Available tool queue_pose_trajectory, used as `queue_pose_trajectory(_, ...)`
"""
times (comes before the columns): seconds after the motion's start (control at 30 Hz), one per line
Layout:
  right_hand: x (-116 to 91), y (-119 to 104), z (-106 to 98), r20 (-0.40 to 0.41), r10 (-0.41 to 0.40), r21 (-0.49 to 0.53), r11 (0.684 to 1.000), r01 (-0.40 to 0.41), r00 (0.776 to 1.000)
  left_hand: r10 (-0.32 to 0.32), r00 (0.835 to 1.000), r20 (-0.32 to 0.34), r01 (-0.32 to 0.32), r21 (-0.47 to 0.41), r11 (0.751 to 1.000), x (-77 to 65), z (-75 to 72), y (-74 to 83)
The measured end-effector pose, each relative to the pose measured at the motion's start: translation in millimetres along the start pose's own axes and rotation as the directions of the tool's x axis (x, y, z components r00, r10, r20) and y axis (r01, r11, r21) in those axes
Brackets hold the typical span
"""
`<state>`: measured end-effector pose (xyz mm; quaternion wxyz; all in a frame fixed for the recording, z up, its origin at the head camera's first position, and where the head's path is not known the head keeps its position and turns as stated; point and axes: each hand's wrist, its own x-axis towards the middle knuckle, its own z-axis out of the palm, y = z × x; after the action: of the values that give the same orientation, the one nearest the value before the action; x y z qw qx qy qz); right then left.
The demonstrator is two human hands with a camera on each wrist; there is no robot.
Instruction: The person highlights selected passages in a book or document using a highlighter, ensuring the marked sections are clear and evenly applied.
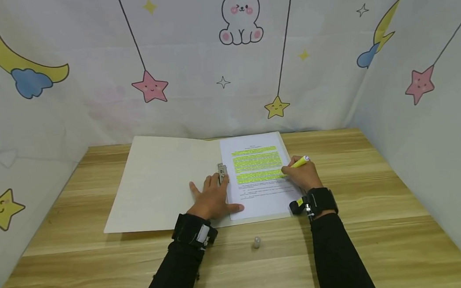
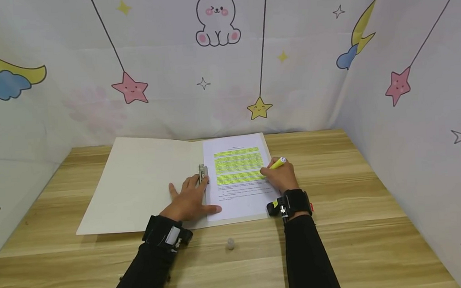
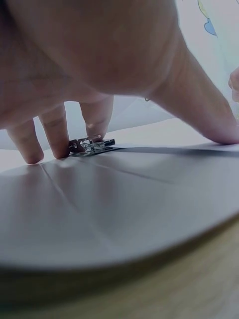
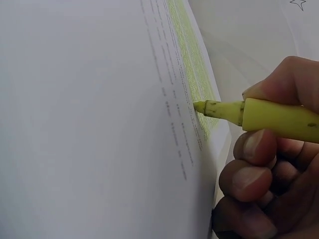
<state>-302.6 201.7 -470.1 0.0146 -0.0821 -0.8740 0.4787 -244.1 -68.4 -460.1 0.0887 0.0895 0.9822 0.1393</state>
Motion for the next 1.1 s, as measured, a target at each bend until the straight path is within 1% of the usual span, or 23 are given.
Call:
queue_pose_trajectory(0.17, 0.0, -0.9, -0.2, 0.003, -0.001, 0.012, 1.000, 0.001, 1.000, -0.001, 1.000, -0.010, 0.001, -0.005, 1.000, -1.0, -1.6, -0.7)
queue_pose_trajectory(0.37, 0.0, -0.9, -0.6, -0.004, 0.020, 0.013, 1.000, -0.020, 1.000, 0.006, 1.000, -0.014, -0.006, -0.005, 1.000, -0.8, -1.6, -0.9)
queue_pose_trajectory(0.63, -0.4, -0.5, -1.7, 0.000, 0.037, -0.013, 0.999, -0.037, 0.999, 0.001, 1.000, 0.001, -0.001, 0.003, 1.000, 0.9, 1.1, -1.5)
queue_pose_trajectory(0.77, -0.7, 0.1, -1.7, -0.001, 0.033, -0.004, 0.999, -0.033, 0.999, 0.001, 1.000, -0.001, -0.001, 0.001, 1.000, 1.3, 1.3, -1.1)
queue_pose_trajectory(1.1, -0.8, 0.9, -4.9, -0.003, 0.056, 0.009, 0.998, -0.056, 0.998, 0.003, 1.000, -0.001, -0.003, 0.007, 1.000, -0.8, -0.6, 0.0)
